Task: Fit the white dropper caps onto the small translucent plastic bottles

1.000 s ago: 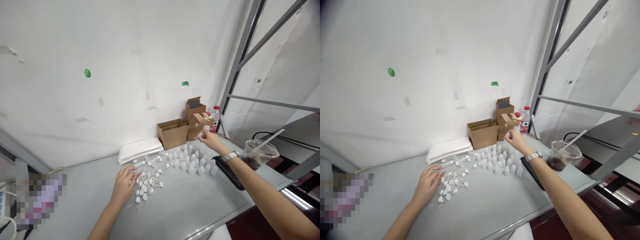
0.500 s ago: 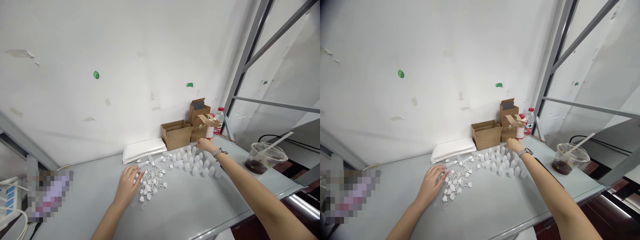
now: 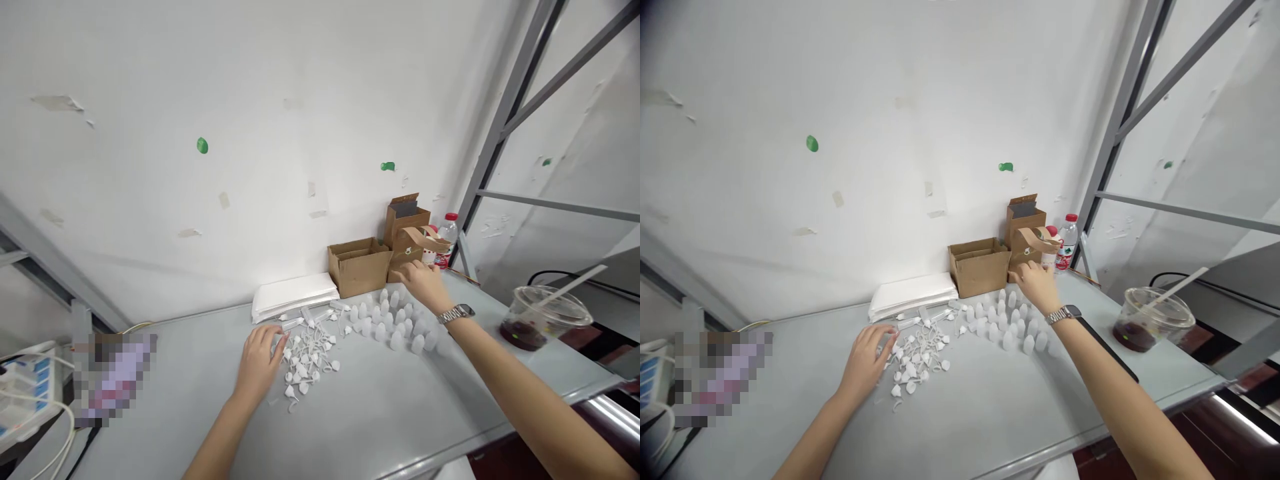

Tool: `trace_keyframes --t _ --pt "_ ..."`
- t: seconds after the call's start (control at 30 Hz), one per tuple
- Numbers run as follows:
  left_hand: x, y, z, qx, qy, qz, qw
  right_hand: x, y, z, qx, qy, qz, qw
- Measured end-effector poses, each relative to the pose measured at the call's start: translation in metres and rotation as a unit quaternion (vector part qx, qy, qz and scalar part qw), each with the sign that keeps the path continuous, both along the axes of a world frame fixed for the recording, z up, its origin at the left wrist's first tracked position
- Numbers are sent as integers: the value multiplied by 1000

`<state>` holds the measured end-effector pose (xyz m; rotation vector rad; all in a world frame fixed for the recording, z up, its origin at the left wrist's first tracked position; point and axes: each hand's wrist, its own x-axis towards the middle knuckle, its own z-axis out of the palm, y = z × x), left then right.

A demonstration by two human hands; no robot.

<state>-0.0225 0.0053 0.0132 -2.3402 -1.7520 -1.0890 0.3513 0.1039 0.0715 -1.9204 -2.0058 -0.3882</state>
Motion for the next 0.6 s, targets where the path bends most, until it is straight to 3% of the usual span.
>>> trace_keyframes --t 0.1,0.27,0.43,0.6 --pt "-2 3 -3 0 -29 31 999 -41 -18 6 92 -9 106 990" --pt "-3 5 -8 -15 -42 58 997 -122 -33 -16 13 -94 304 948" --pt "-4 4 -9 -33 -41 75 996 -166 -23 -46 -11 -135 355 925" --pt "-2 3 -11 -28 -42 70 996 -172 -19 -55 -2 -120 375 919"
